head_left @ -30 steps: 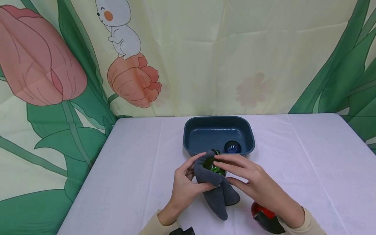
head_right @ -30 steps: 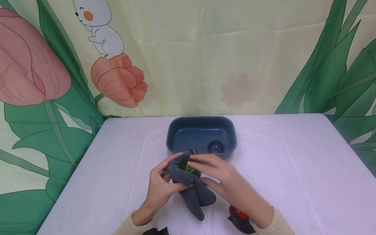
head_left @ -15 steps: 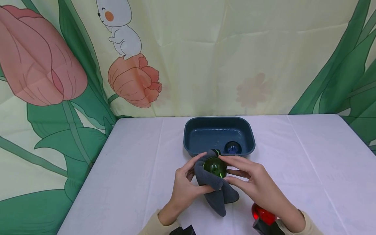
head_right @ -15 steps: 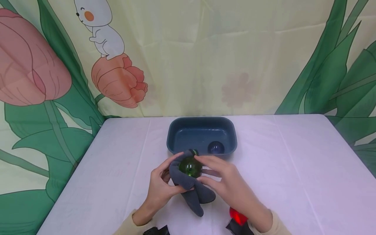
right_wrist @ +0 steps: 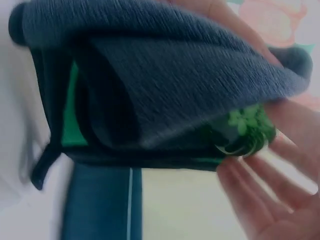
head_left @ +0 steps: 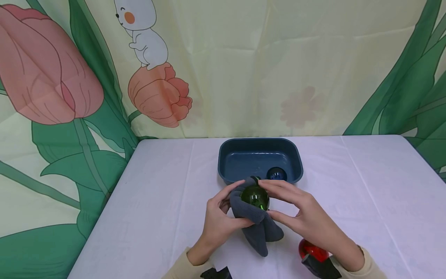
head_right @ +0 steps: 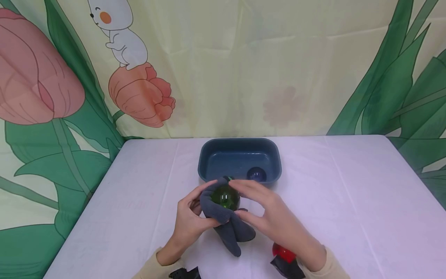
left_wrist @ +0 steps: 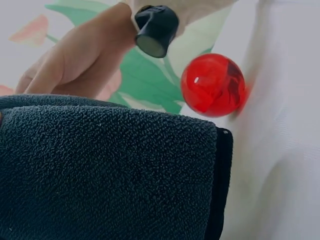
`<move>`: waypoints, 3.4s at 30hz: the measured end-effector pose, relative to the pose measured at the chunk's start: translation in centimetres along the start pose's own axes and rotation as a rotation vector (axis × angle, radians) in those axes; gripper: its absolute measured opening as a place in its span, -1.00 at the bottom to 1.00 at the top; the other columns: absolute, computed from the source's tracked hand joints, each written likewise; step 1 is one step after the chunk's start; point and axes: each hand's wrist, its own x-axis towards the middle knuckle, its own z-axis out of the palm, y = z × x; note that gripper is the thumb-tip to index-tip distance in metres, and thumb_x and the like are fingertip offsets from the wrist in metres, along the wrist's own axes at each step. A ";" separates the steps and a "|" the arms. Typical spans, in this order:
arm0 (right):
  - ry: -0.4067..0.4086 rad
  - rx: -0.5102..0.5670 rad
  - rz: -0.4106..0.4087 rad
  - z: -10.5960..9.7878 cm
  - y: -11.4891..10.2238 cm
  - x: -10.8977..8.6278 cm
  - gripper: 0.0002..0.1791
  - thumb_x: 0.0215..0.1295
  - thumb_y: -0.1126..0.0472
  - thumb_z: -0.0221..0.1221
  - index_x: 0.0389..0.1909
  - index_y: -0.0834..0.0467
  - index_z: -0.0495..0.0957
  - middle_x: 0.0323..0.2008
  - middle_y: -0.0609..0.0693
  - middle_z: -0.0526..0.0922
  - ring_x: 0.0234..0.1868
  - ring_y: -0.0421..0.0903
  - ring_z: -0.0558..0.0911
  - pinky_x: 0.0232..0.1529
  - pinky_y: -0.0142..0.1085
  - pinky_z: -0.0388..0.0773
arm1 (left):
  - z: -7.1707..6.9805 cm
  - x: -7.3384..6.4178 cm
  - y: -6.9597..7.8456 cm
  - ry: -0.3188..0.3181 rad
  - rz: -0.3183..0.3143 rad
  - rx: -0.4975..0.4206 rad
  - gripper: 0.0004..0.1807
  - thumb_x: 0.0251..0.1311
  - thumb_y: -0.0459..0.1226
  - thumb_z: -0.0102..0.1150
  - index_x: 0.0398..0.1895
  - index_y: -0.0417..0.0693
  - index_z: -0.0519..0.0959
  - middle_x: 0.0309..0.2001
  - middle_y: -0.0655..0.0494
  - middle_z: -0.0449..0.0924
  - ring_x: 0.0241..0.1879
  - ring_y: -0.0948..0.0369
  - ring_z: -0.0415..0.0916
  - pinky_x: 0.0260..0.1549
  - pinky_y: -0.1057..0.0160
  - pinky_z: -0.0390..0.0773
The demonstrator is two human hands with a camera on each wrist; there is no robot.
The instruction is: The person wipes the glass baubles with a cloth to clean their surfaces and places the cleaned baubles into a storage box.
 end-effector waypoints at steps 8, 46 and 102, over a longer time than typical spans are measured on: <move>0.018 -0.152 -0.241 0.0 0.5 0.0 -0.47 0.40 -0.18 0.03 0.19 0.04 0.61 0.22 -0.02 0.57 0.24 -0.16 0.52 0.16 -0.57 0.46 | -0.1 0.0 0.2 0.003 -0.008 -0.029 -0.24 -0.12 -0.47 0.53 0.27 -0.12 0.50 0.09 -0.14 0.64 -0.02 0.15 0.67 0.01 0.22 0.66; 0.011 -0.222 -0.113 0.4 0.0 -0.2 -0.05 -0.17 0.50 0.52 0.36 0.07 0.43 0.29 0.00 0.52 0.20 -0.02 0.59 0.08 -0.49 0.56 | -0.1 0.0 0.2 0.001 -0.002 -0.050 -0.19 -0.13 -0.48 0.53 0.30 -0.06 0.47 0.16 -0.06 0.60 0.08 0.10 0.62 0.14 0.21 0.59; -0.009 -0.078 -0.176 0.1 0.5 -0.1 -0.15 -0.12 0.52 0.47 0.29 0.03 0.51 0.24 -0.03 0.56 0.27 -0.21 0.50 0.18 -0.63 0.41 | 0.1 -0.2 0.5 0.006 -0.047 -0.015 -0.21 -0.17 -0.44 0.58 0.25 -0.02 0.52 0.04 -0.03 0.68 -0.01 0.16 0.67 0.05 0.22 0.65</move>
